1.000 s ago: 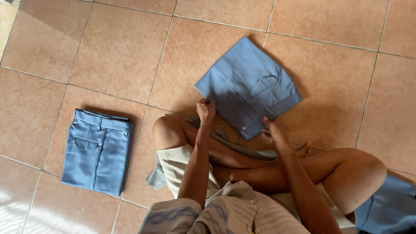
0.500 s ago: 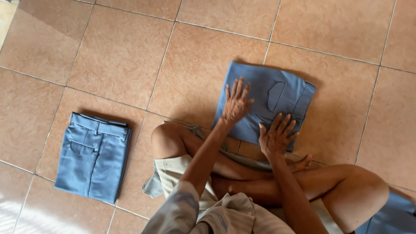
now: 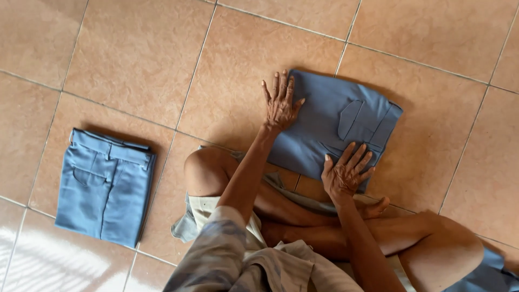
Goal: Folding blue trousers into neat rectangles and stacking them on the floor.
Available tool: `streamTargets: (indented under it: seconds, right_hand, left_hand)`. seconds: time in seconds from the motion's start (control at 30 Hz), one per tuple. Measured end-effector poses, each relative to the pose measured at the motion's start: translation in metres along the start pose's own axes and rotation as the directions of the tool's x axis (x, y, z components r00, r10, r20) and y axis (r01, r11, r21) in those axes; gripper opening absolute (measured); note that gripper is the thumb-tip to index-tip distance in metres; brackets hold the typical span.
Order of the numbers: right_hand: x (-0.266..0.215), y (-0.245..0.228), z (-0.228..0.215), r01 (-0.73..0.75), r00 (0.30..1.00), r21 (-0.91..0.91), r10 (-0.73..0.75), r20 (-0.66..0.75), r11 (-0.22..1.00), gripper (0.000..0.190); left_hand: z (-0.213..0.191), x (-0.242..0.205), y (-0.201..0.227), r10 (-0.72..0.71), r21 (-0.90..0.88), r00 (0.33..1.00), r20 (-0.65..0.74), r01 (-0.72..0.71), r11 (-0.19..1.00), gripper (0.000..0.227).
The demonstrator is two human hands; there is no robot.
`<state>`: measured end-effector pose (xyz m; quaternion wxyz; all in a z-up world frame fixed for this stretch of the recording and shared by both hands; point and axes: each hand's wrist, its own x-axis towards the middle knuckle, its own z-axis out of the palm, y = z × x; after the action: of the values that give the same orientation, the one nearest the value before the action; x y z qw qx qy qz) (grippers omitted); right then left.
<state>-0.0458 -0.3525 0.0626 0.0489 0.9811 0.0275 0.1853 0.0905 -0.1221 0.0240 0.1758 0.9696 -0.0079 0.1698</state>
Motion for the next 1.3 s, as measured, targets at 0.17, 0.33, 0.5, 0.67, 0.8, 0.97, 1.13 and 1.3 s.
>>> streamTargets:
  seconds: [0.17,0.33,0.5,0.67,0.8,0.97,1.13,1.3]
  right_hand:
    - [0.003,-0.004,-0.008,-0.106,0.972,0.074,0.087,0.219,0.992,0.079]
    - [-0.003,0.003,-0.002,-0.145,0.947,0.150,0.093,0.309,0.978,0.078]
    - [-0.001,0.032,0.018,-0.229,0.775,0.179,0.067,0.628,0.957,0.080]
    - [-0.022,0.103,0.112,-0.459,0.888,0.330,0.409,0.212,0.825,0.082]
    - [-0.013,0.164,0.182,-0.529,0.846,0.392,0.430,0.316,0.752,0.075]
    - [0.012,0.181,0.154,-0.812,0.571,0.428,0.388,0.724,0.397,0.081]
    - [0.031,0.152,0.060,-0.646,0.689,0.471,0.193,0.698,0.601,0.065]
    - [0.037,0.142,0.035,-0.545,0.779,0.660,0.021,0.627,0.518,0.074]
  left_hand:
    - [-0.056,-0.076,0.025,-0.102,-0.026,0.993,0.056,0.103,0.994,0.070]
    - [-0.034,-0.079,0.018,-0.114,-0.004,0.993,0.008,0.114,0.993,0.072]
    - [-0.017,-0.091,0.013,-0.140,-0.043,0.989,-0.041,0.139,0.989,0.075]
    - [-0.007,-0.104,0.005,-0.381,-0.281,0.920,0.087,0.390,0.877,0.076]
    - [0.018,-0.100,-0.004,-0.572,-0.411,0.775,0.271,0.630,0.659,0.084]
    - [0.030,-0.074,-0.006,-0.644,-0.428,0.656,0.394,0.751,0.502,0.056]
    - [0.018,-0.076,0.010,-0.567,-0.474,0.776,0.277,0.624,0.622,0.032]
    - [-0.009,-0.090,0.027,-0.498,-0.616,0.858,0.122,0.459,0.640,0.032]
